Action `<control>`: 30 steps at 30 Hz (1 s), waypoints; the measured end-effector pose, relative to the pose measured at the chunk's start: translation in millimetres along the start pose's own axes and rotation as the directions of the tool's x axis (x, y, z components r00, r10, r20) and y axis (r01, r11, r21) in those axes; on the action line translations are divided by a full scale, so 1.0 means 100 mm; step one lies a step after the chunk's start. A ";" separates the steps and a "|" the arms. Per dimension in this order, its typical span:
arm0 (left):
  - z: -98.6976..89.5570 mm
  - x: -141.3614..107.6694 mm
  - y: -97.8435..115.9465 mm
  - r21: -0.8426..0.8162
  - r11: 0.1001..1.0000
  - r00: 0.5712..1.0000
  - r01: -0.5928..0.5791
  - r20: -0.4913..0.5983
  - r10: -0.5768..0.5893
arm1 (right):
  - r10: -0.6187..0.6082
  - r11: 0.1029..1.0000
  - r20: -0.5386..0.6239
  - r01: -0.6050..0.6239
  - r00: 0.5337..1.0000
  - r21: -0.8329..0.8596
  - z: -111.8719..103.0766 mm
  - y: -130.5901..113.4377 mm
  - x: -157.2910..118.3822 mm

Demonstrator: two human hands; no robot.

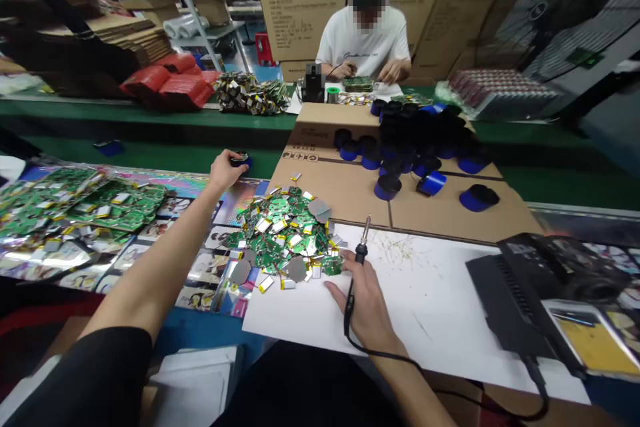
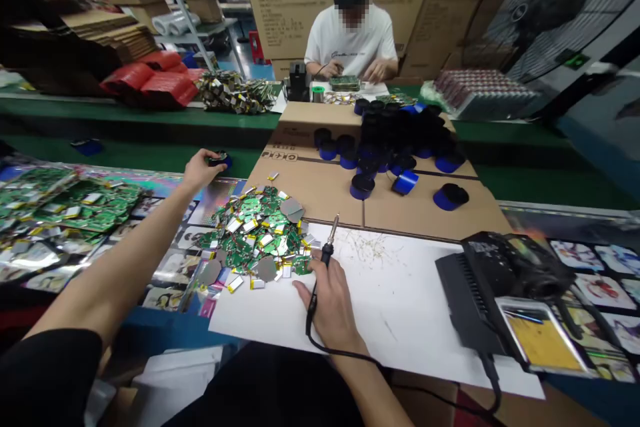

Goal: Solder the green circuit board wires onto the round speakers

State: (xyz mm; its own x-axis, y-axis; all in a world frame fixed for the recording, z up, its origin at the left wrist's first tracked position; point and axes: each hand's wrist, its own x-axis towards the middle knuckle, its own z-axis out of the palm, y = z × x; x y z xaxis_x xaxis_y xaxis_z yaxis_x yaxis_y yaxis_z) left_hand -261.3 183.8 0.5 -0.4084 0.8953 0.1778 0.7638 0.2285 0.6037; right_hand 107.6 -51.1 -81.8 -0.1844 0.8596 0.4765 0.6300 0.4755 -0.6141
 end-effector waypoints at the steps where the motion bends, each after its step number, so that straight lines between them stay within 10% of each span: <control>1: 0.00 -0.03 0.02 -0.016 1.000 1.000 -0.006 -0.025 0.006 | 0.004 1.000 -0.015 -0.004 1.000 -0.009 0.02 -0.01 0.02; 8: 0.20 -0.45 0.72 -0.224 0.906 0.934 -0.358 -0.080 0.349 | 0.027 0.999 -0.081 -0.024 0.996 0.039 0.10 0.00 0.04; 10: 0.39 -0.70 1.10 -0.314 0.828 0.845 -0.465 0.123 0.521 | 0.030 0.998 -0.140 -0.022 0.990 0.058 0.00 0.07 -0.02; 14: 0.92 -1.13 1.85 -0.384 0.669 0.492 -0.637 0.465 0.736 | 0.054 0.998 -0.304 -0.040 0.951 0.052 -0.34 0.24 -0.18; 18: 1.33 -1.27 2.32 -0.335 0.675 0.478 -0.657 0.507 0.717 | 0.068 0.996 -0.378 -0.039 0.923 0.084 -0.65 0.34 -0.28; 23: 1.16 -1.40 2.28 -0.305 0.658 0.449 -0.689 0.533 0.717 | 0.135 0.973 -0.407 -0.044 0.903 0.225 -0.85 0.38 -0.29; 30: 0.56 -2.23 1.55 -0.314 0.542 0.226 -0.779 0.666 0.711 | 0.157 0.950 -0.417 -0.022 0.895 0.311 -0.90 0.37 -0.15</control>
State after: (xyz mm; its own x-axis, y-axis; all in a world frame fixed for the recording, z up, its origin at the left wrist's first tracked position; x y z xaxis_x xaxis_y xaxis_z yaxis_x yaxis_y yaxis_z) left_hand -24.1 41.1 11.2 0.7833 0.6198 -0.0480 0.5754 -0.6938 0.4331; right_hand 201.8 -63.3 -55.3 0.2485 0.7661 0.5927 0.3682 0.4913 -0.7894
